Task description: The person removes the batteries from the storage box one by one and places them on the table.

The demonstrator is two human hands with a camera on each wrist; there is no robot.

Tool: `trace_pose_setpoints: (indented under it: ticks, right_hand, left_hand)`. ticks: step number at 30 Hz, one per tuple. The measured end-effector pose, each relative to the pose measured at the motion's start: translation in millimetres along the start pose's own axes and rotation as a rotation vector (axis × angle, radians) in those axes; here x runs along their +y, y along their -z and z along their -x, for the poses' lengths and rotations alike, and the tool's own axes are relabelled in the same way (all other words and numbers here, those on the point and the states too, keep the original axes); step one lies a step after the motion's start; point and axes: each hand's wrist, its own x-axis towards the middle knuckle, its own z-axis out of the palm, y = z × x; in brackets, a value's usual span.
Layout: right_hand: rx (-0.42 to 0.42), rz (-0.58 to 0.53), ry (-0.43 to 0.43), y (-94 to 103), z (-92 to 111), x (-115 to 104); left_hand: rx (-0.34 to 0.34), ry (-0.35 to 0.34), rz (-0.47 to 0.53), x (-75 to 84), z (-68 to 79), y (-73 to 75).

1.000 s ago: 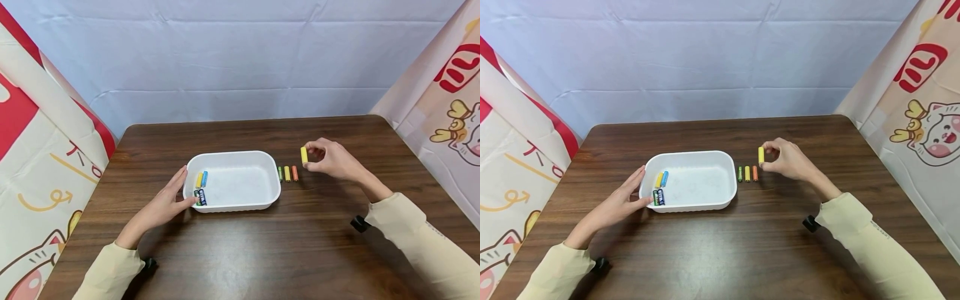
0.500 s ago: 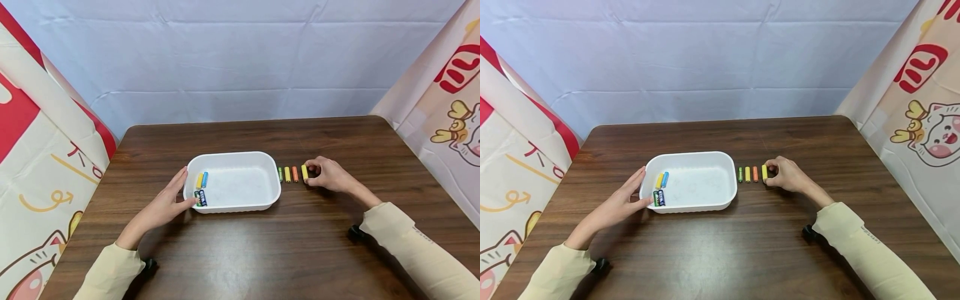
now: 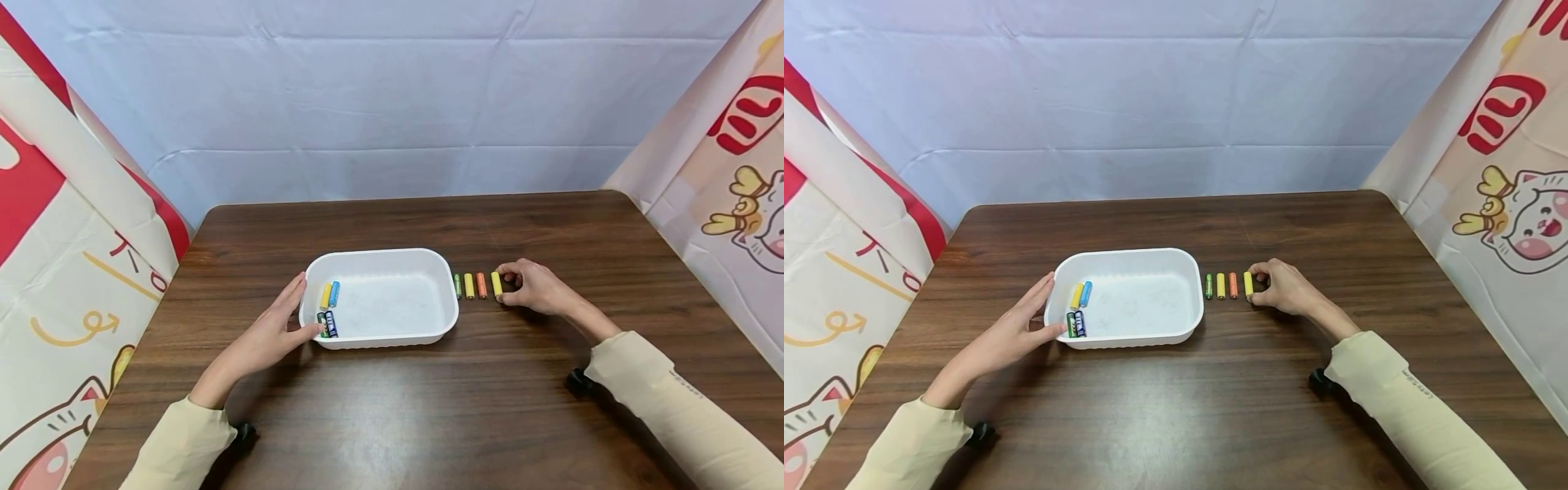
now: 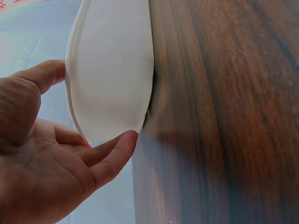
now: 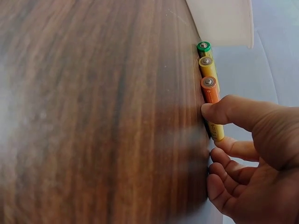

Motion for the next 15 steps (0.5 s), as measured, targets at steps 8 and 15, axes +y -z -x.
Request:
trace_pose_setpoints:
  ticks: [8, 15]
  right_hand:
    - [-0.012, -0.021, -0.010, -0.4, 2.0, 0.7]
    - [0.008, 0.001, -0.014, -1.6, 0.3, 3.3]
  left_hand:
    - [0.002, -0.001, 0.012, -0.8, -0.6, -0.7]
    - [0.000, 0.020, 0.007, -2.7, -2.1, -2.0]
